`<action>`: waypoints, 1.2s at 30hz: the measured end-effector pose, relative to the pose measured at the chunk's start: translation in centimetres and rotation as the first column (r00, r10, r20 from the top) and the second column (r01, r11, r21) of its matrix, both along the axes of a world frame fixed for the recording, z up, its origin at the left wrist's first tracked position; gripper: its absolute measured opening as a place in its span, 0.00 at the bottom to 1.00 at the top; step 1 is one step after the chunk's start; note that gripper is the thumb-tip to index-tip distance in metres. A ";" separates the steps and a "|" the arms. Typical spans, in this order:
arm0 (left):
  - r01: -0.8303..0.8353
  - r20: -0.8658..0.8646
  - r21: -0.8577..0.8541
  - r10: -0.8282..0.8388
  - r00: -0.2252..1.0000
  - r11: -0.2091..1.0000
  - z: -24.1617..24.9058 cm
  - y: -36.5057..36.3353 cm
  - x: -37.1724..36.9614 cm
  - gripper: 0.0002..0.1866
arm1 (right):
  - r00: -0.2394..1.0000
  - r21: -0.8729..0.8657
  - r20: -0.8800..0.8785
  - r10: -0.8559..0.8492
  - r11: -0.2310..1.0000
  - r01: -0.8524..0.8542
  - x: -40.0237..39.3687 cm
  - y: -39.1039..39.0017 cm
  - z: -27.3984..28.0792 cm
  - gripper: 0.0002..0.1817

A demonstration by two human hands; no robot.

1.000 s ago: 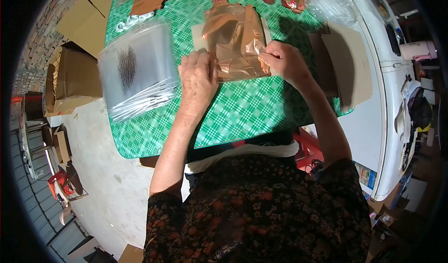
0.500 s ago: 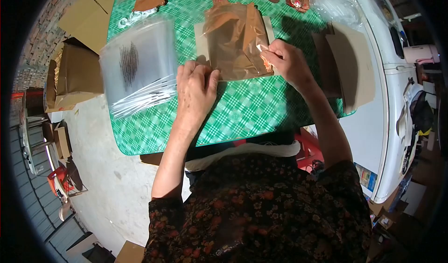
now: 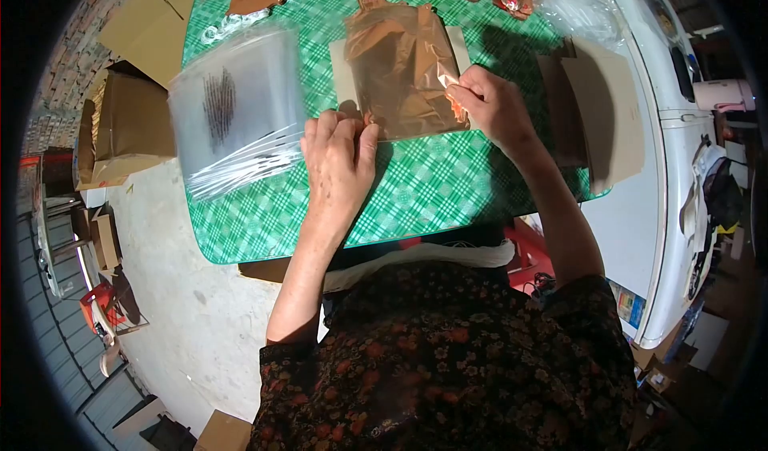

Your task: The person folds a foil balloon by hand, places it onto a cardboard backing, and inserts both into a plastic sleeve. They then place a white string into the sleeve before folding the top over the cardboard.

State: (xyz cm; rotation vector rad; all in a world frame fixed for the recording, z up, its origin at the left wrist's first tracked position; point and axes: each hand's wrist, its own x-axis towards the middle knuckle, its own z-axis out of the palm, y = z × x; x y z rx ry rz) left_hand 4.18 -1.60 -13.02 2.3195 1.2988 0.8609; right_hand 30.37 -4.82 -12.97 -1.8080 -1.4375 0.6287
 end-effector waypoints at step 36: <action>-0.013 0.033 0.062 0.011 0.999 0.998 -0.6 -4.2 -1.8 0.05 | 0.986 0.045 0.165 -0.010 0.999 0.002 -2.5 -6.4 0.7 0.09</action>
